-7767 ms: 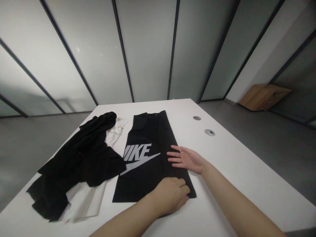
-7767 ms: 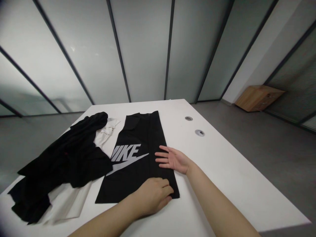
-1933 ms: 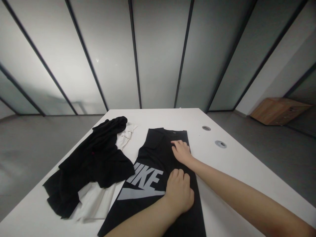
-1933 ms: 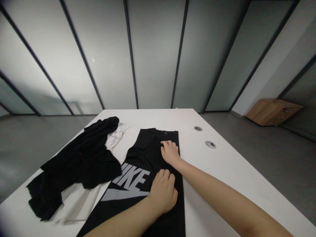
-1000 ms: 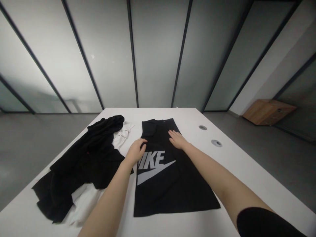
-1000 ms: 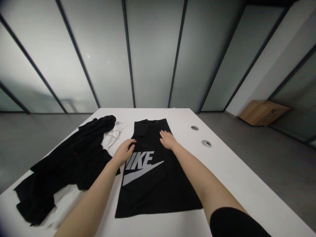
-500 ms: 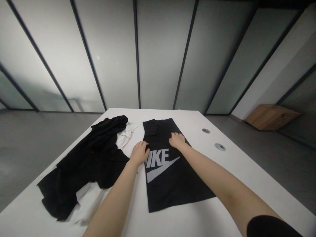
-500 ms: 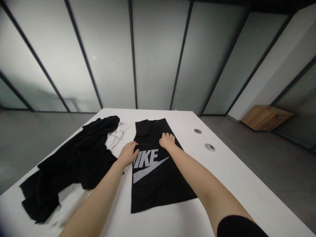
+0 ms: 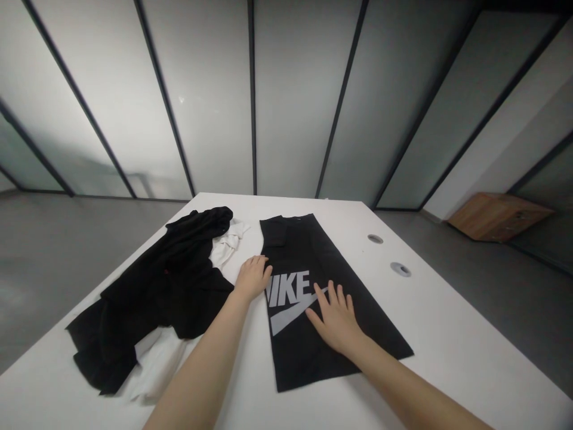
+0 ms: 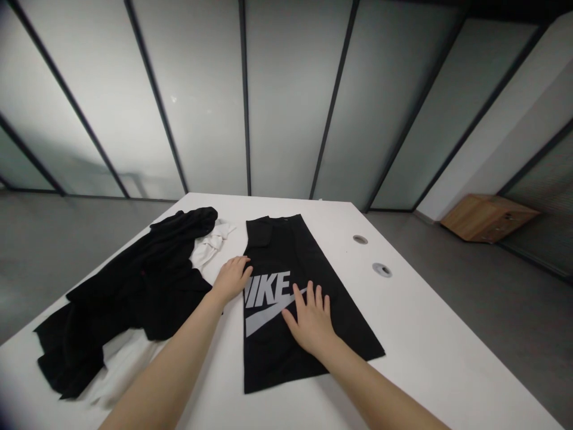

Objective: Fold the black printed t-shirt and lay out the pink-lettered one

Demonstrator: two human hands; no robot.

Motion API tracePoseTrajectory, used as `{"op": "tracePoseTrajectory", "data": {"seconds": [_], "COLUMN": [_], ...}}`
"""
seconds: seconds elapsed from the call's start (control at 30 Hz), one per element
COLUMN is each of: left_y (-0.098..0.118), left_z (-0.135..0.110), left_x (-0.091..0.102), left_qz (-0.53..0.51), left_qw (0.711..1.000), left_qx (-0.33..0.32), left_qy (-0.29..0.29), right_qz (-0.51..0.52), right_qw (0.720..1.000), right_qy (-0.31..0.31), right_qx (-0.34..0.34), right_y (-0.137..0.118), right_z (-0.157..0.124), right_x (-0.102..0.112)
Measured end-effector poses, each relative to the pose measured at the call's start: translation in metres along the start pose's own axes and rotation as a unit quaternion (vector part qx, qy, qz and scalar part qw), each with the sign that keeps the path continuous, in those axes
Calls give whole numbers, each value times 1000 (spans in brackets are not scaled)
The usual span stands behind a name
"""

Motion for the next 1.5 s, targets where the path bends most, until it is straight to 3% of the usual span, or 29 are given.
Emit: {"op": "tracePoseTrajectory", "data": {"seconds": [0.1, 0.23, 0.37, 0.47, 0.57, 0.63, 0.67, 0.77, 0.87, 1.03, 1.23, 1.37, 1.5], "left_y": [2, 3, 4, 8, 8, 4, 2, -3, -4, -7, -19, -21, -19], "left_z": [-2, -4, -4, -3, -2, -2, -1, -3, -5, -7, -5, -3, -4], "left_x": [6, 14, 14, 10, 9, 9, 9, 7, 7, 14, 16, 9, 7], "left_qz": [27, 40, 8, -37, -48, -30, -17, 23, 44, 63, 26, 4, 4], "left_qw": [999, 998, 1000, 999, 998, 999, 999, 999, 996, 991, 987, 989, 991], "left_qx": [18, 38, 17, -24, -41, -27, -13, 37, 71, 118, 154, 145, 131], "left_qy": [-1, 6, -4, -11, 5, 23, 29, 26, 13, 2, 38, 28, 17], "right_qz": [1, 24, 51, 72, 56, 38, 41, 103, 134, 154, 155, 146, 132], "right_qw": [999, 988, 973, 978, 995, 998, 998, 984, 972, 969, 973, 975, 977], "right_qy": [-8, -15, -36, -29, 6, 33, 37, -4, -58, -80, -28, 6, 3], "right_qx": [43, 152, 221, 192, 78, 28, 35, 146, 183, 178, 167, 170, 167], "right_y": [18, 41, 66, 81, 87, 75, 62, 9, -19, -15, -13, -21, -27], "right_z": [13, 41, 65, 77, 76, 62, 52, 15, -13, -21, -20, -23, -21], "right_x": [9, 28, 47, 56, 58, 57, 56, 47, 42, 45, 47, 48, 47]}}
Point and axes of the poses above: each hand's wrist, its own z-axis towards the middle knuckle, its own x-axis out of the back of the hand, y = z × x, the point moved 8 cm from there along z, towards the middle knuckle, and after that the axes turned 4 degrees about z, right-handed, at the moved point
